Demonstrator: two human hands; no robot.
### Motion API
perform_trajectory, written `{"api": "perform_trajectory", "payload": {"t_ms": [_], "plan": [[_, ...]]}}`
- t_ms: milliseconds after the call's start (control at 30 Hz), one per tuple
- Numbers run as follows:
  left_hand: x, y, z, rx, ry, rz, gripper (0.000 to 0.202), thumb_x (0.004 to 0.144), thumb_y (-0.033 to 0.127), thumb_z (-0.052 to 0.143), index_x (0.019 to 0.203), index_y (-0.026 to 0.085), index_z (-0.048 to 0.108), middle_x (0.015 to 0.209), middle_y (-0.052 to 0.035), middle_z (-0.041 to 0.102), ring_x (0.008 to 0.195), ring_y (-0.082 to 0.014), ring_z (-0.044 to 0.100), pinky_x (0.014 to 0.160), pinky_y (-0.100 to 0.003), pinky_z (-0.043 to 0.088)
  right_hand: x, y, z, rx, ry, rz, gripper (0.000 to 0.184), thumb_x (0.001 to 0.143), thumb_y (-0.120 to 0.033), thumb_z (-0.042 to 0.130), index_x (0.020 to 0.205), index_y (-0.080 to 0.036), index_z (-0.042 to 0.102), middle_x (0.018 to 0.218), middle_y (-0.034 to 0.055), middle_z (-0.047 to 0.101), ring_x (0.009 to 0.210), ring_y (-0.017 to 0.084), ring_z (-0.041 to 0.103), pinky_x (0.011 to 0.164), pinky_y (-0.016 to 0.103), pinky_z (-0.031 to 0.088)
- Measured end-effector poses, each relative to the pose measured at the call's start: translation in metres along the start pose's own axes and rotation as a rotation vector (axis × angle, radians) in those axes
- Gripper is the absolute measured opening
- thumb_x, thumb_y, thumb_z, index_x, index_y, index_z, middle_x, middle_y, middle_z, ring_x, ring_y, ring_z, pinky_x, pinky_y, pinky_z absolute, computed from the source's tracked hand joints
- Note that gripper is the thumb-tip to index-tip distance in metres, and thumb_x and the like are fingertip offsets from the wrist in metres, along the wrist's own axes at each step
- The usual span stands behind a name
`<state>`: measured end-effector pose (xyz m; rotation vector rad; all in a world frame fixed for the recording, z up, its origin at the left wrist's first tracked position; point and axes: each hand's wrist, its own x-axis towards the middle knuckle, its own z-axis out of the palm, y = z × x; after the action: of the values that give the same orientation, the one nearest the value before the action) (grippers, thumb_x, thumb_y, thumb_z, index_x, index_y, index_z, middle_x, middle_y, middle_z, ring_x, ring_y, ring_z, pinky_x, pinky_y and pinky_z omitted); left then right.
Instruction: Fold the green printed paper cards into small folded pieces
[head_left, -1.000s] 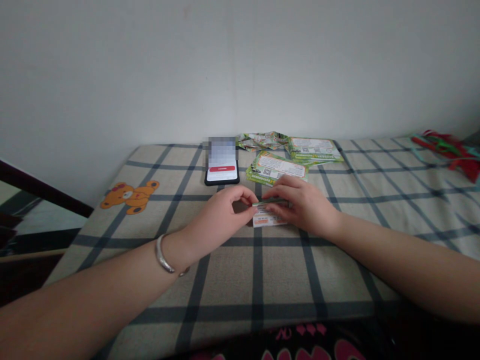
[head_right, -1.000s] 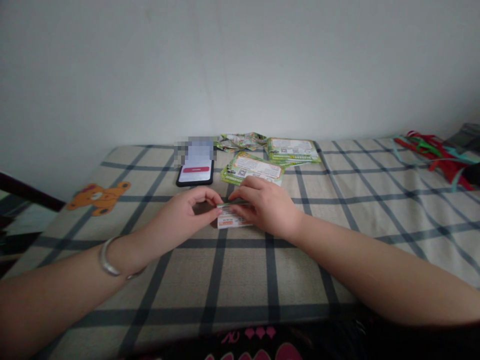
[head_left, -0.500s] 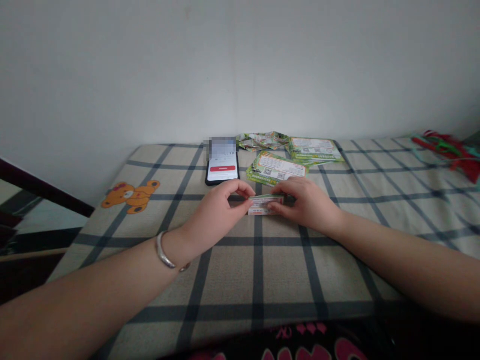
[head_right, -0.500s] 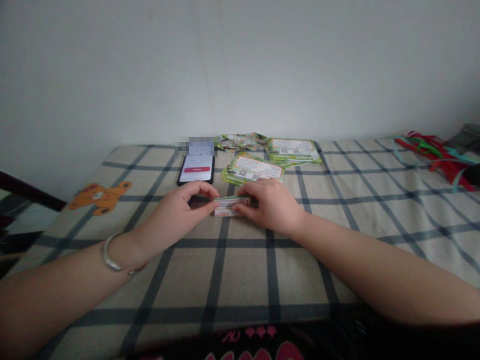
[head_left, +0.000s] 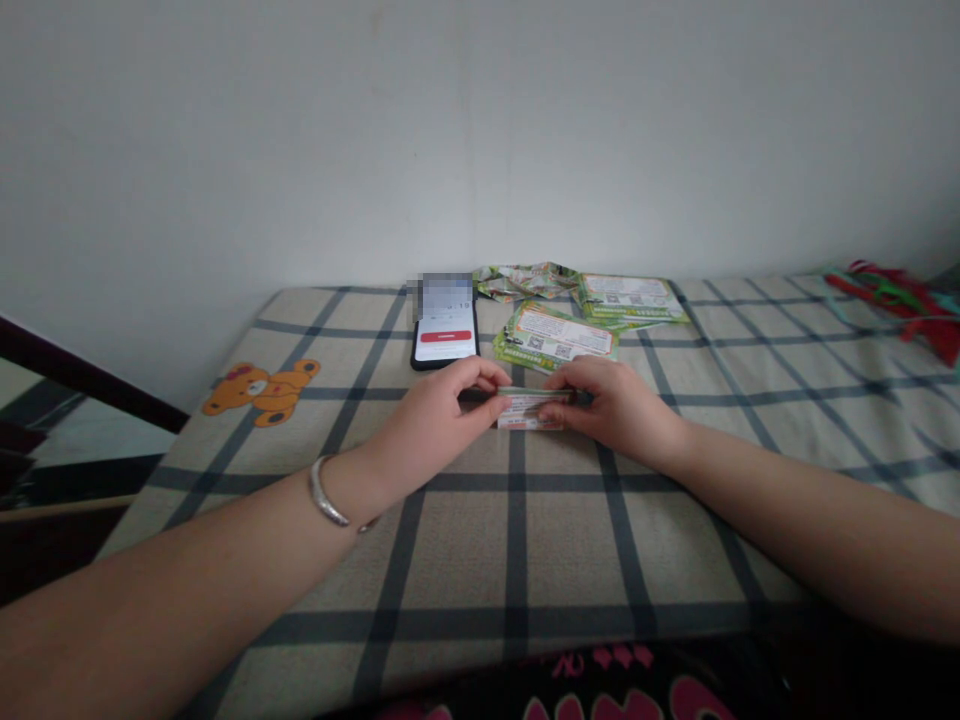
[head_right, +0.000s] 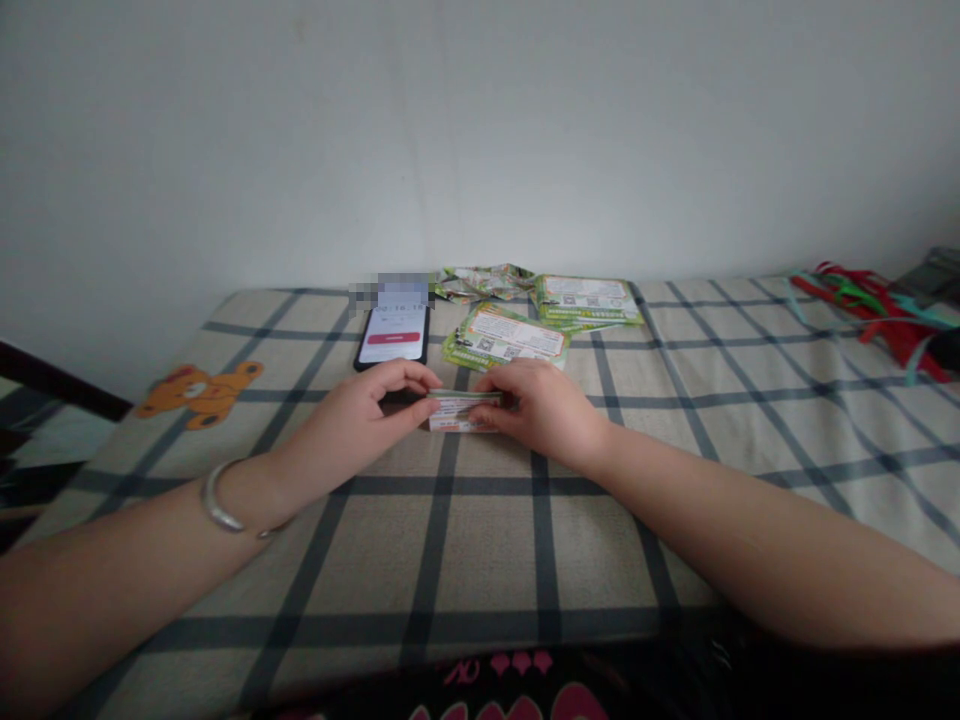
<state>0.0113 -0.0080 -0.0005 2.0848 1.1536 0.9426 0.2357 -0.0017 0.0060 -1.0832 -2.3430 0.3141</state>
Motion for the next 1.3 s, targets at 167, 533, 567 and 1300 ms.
{"api": "perform_trajectory", "payload": {"t_ms": [167,533,567,1300], "plan": [[-0.0007,0.0009,-0.0009,0.038,-0.01,-0.009,0.006,0.084,0.02,0.061,0.09,0.02,0.061,0.082,0.002,0.067,0.076,-0.0131,0.065,0.072,-0.027,0.052,0.0008,-0.001,-0.0004,0.027,-0.011,0.021,0.013,0.077,-0.026,0.072,0.085,-0.016,0.067,0.07,0.001,0.063,0.065,0.012,0.053,0.058,0.024,0.037],[0.0004,-0.0024,0.0006,-0.107,0.003,-0.066,0.005,0.085,0.022,0.059,0.089,0.019,0.059,0.078,0.0017,0.065,0.07,-0.0127,0.065,0.064,-0.026,0.051,-0.0062,0.0012,0.0006,0.054,0.057,0.075,0.026,0.079,-0.031,0.068,0.1,-0.018,0.059,0.074,-0.001,0.063,0.064,0.012,0.056,0.06,0.025,0.042],[0.0007,-0.0032,0.001,-0.119,0.006,-0.072,0.006,0.085,0.022,0.059,0.089,0.019,0.06,0.078,0.0018,0.066,0.07,-0.0126,0.065,0.064,-0.026,0.052,-0.0059,0.0015,0.0011,0.059,0.059,0.088,0.024,0.079,-0.03,0.068,0.099,-0.019,0.059,0.072,-0.0019,0.061,0.062,0.011,0.055,0.058,0.025,0.041],[0.0031,0.002,-0.0045,0.199,0.018,-0.002,0.006,0.085,0.017,0.061,0.09,0.018,0.064,0.082,0.002,0.071,0.075,-0.0127,0.066,0.068,-0.026,0.049,-0.0027,0.0071,0.0071,0.3,0.024,0.258,0.016,0.077,-0.03,0.071,0.088,-0.019,0.066,0.064,-0.0033,0.062,0.055,0.009,0.052,0.05,0.022,0.038]]}}
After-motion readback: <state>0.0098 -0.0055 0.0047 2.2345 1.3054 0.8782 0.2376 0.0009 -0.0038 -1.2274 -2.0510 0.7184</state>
